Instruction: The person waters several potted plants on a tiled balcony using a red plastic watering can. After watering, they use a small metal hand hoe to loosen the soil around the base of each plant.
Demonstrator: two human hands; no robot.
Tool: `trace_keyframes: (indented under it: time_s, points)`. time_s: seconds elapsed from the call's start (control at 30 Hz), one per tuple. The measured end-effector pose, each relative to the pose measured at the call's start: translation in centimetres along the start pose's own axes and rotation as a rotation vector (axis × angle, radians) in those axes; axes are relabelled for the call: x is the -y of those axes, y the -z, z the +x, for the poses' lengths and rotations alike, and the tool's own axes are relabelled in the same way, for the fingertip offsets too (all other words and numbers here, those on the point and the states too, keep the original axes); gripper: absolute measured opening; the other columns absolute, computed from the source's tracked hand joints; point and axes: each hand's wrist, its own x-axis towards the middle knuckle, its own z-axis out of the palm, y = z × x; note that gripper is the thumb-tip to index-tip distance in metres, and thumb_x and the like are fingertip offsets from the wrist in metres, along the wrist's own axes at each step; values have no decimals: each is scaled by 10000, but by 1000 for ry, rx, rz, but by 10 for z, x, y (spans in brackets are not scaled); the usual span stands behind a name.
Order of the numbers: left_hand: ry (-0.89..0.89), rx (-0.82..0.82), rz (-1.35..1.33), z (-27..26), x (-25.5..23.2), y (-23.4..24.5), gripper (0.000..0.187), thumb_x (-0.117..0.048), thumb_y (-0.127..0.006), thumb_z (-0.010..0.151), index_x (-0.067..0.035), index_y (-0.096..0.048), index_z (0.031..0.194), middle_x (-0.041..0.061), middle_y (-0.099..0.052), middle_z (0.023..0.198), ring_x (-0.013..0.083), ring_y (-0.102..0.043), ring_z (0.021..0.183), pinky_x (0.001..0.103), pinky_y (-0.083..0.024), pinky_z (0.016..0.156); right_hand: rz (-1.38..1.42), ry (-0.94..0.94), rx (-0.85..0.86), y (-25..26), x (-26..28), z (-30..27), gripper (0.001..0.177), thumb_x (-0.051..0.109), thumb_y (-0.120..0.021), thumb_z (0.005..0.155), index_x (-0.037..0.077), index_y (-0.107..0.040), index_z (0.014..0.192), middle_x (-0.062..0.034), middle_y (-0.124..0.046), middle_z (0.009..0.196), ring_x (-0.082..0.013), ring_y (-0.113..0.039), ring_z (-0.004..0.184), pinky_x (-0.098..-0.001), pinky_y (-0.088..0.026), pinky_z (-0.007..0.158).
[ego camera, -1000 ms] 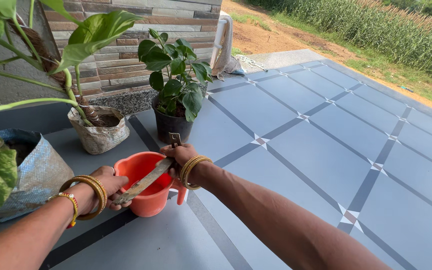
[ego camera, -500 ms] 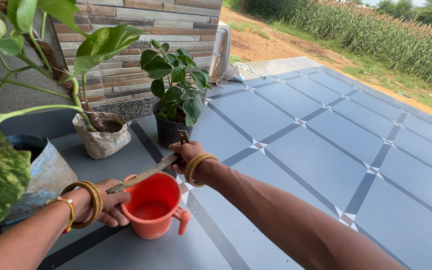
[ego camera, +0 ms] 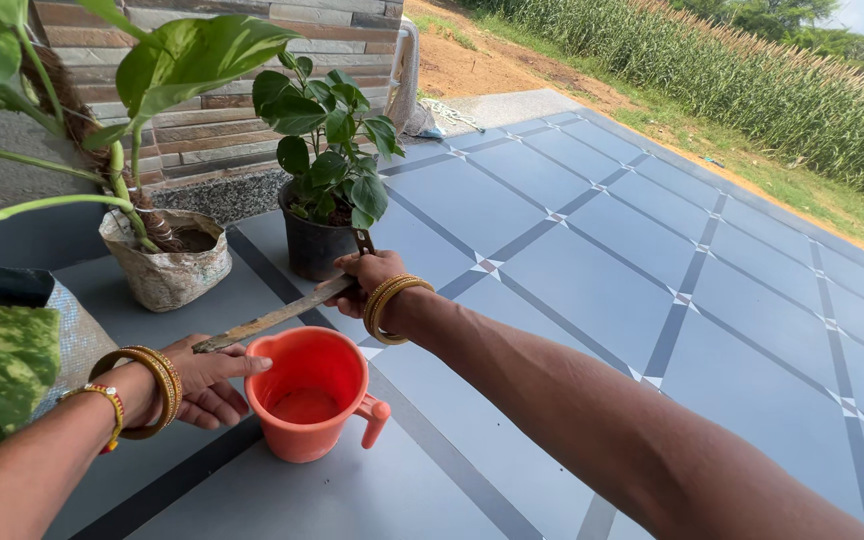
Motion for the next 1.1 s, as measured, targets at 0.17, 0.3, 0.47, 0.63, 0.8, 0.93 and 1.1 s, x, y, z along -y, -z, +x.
trace_keyframes:
  time_s: [0.17,0.3,0.47,0.63,0.8,0.93,1.1]
  points:
    - [-48,149,36,16,-2,-17,379,-265,-614,915,-21,-640,1204,158,-794,893,190,-749,663,325,-629,603,-47,53,-22,-8,14,-6,211,162,-565,1013,-24,-549,1111,-263,-752,837,-287,-724,592,-301,-549,400]
    - [-124,107,-18,18,-10,-32,353,-151,-567,924,98,-667,1154,200,-803,918,225,-781,696,343,-641,615,-6,89,5,-7,23,-8,184,154,-552,1004,1,-519,1100,-260,-747,836,-296,-726,595,-304,-547,398]
    - [-146,76,-171,25,-33,-63,311,-136,-561,960,90,-625,1163,214,-775,964,261,-781,758,354,-648,647,6,99,-60,7,23,-13,203,156,-539,1006,-30,-530,1087,-249,-757,840,-280,-739,605,-290,-543,395]
    - [-136,69,-184,31,-55,-92,302,-131,-555,971,85,-622,1170,238,-780,972,260,-782,766,347,-652,661,6,65,-180,40,26,-29,228,157,-531,1026,-57,-549,1106,-261,-760,866,-273,-744,632,-270,-553,411]
    - [-152,83,-266,32,-67,-114,310,-91,-550,980,77,-573,1239,235,-763,1016,273,-779,796,349,-651,681,66,-29,-357,73,30,-46,201,177,-477,1041,-8,-507,1115,-240,-765,895,-282,-735,669,-282,-536,429]
    - [-182,61,-299,32,-72,-128,334,-153,-512,1028,76,-561,1267,223,-757,1035,275,-782,821,343,-652,695,107,-85,-469,87,26,-46,257,168,-521,1036,-62,-609,1107,-213,-758,904,-262,-734,652,-272,-574,459]
    - [-215,59,-318,42,-78,-146,347,-198,-514,1038,60,-580,1259,225,-759,1049,270,-785,838,351,-663,719,117,-93,-478,100,18,-38,295,180,-519,1035,-70,-652,1119,-207,-743,918,-249,-733,628,-252,-617,471]
